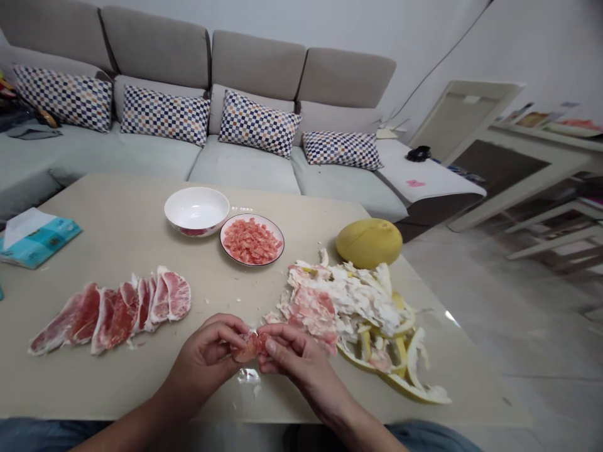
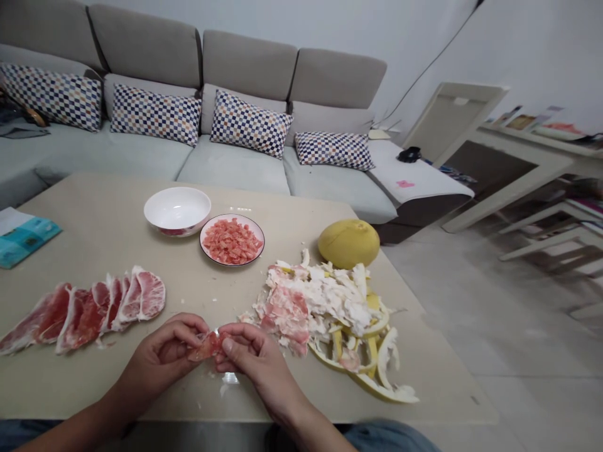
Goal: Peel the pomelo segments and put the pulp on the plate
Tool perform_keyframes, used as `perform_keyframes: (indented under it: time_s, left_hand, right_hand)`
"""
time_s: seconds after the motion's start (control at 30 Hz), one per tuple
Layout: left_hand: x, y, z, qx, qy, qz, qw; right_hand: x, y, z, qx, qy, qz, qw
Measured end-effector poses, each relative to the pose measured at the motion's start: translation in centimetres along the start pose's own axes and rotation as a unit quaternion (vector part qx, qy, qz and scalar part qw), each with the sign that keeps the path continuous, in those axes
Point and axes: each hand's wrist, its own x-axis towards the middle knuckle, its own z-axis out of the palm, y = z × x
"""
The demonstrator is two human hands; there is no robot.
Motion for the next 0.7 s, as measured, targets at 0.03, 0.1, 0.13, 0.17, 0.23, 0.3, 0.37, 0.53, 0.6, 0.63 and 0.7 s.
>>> perform_keyframes:
  time_s: [0.03,0.1,0.13,0.17,0.23,0.3,0.37,0.53,0.6,0.63,0.7]
  left_hand:
    - [0.1,0.0,0.0,-0.006,0.003,0.005,1.0]
    - [0.2,-0.1,0.0,-0.015,0.008,0.011,1.0]
    - [0.2,-0.1,0.0,-0.02,0.011,0.01,1.0]
    - [0.3,-0.1,0.0,-0.028,0.013,0.007,1.0]
    - [0.4,0.0,0.0,-0.05,0.015,0.0,0.999]
    - [0.4,0.0,0.0,-0.072,0.012,-0.004,0.997]
    - [0.5,0.1,0.0,-0.085,0.008,-0.007,0.996]
    - [0.7,0.3,-0.1,-0.098,0.015,-0.027,0.995]
    - [0.9,0.5,-0.3,-0.106,0.022,-0.037,0.993]
    - [0.9,0.7,-0.4,-0.108,0.026,-0.044,0.993]
    - [0.9,0.9,-0.6,-0.109,0.032,-0.06,0.992]
  right_hand:
    - [-0.1,0.0,0.0,0.0,0.003,0.0,1.0]
    - [-0.2,-0.1,-0.1,-0.002,0.005,0.001,1.0]
    - [-0.2,-0.2,-0.1,-0.002,0.006,0.001,1.0]
    - [-0.3,-0.2,-0.1,-0.002,0.006,0.002,1.0]
    - [-0.3,-0.3,-0.2,0.001,0.002,0.004,1.0]
    - [-0.4,-0.3,-0.3,0.005,-0.008,0.013,1.0]
    - [-0.4,-0.3,-0.3,0.008,-0.021,0.023,0.999]
    - [-0.4,-0.5,-0.5,0.008,-0.041,0.017,0.999]
    - [-0.4,-0.6,-0.7,0.013,-0.041,0.015,0.999]
    - [-0.4,-0.6,-0.8,0.016,-0.041,0.015,0.999]
    - [-0.3,-0.7,-0.9,0.017,-0.043,0.017,0.999]
